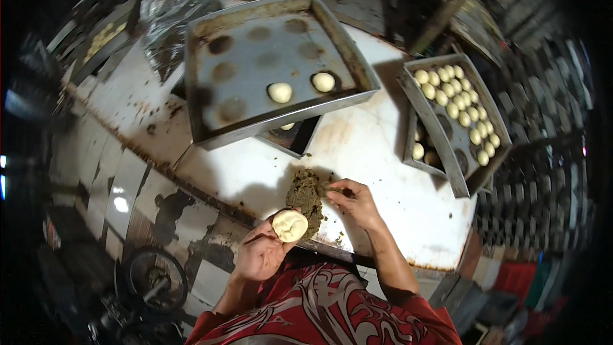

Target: The person is flattening dough balls, filling them with a dark paste using a spoon, sealing them, and arranging them on a tray.

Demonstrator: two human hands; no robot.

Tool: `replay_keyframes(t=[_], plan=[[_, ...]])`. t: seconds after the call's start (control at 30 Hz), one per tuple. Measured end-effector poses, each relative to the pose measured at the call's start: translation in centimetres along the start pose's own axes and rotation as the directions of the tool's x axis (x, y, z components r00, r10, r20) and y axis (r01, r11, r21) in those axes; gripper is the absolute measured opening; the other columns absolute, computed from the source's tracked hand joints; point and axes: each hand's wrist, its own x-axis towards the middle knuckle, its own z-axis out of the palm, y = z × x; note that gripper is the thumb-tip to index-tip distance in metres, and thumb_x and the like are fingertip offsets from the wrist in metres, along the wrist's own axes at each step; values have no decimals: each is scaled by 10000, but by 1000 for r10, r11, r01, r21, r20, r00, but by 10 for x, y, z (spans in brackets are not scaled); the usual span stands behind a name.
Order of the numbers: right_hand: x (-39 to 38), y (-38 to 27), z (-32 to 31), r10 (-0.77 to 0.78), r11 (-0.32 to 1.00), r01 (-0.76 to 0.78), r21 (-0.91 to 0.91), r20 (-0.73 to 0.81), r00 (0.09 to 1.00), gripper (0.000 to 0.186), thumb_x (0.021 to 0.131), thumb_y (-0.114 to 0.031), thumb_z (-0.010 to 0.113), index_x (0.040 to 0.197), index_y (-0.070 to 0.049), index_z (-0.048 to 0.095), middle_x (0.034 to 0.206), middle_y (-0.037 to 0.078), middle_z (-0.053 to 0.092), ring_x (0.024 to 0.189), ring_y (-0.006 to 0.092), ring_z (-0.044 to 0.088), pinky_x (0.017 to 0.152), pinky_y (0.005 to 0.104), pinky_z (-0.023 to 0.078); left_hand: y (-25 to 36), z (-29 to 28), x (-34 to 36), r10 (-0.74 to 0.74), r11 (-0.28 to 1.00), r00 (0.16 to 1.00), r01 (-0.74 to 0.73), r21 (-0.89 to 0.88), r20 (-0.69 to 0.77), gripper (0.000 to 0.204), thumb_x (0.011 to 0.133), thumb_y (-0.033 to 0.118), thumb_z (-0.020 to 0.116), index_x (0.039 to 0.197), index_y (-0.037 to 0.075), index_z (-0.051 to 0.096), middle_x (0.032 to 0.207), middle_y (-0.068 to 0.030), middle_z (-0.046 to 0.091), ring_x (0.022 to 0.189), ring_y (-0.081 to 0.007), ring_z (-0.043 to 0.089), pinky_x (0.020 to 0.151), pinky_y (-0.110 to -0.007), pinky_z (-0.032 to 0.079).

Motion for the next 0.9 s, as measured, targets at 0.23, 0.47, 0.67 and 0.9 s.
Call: replay_keyframes(t=[0.23,0.47,0.67,0.9], plan=[[-67,-54,21,-407,912,393,-114,-356,841,312,859,-209,599,1094,-3,586,1008,75,618,882,154,539,797,280,408,-1,16,50,-163,985,939,170,4,302,411,923,33,390,1328,-29,364,1356,-169,405,1266,-274,395,1081,-456,290],[-112,-34,37,-581,523,282,-804,-94,809,370,923,-237,446,1236,-61,535,1351,134,445,1347,323,262,1095,509,121,-57,53,56,-87,996,983,90,-11,161,385,946,82,426,1321,31,353,1257,-188,471,1124,-320,499,982,-420,399],[-166,-16,-59,-645,761,487,-428,-416,642,184,861,-70,550,1016,0,621,1046,126,629,1051,273,528,965,393,347,-133,70,65,46,869,988,-112,482,147,541,844,19,560,1317,12,297,1069,-142,521,898,-200,554,836,-330,462],[-213,58,-116,-643,732,343,-589,-429,635,186,793,-51,629,975,-52,671,1015,69,638,959,265,493,871,351,392,-225,122,36,-349,873,931,283,397,103,677,767,-149,471,1351,88,223,1116,-132,494,1021,-182,511,853,-281,439]])
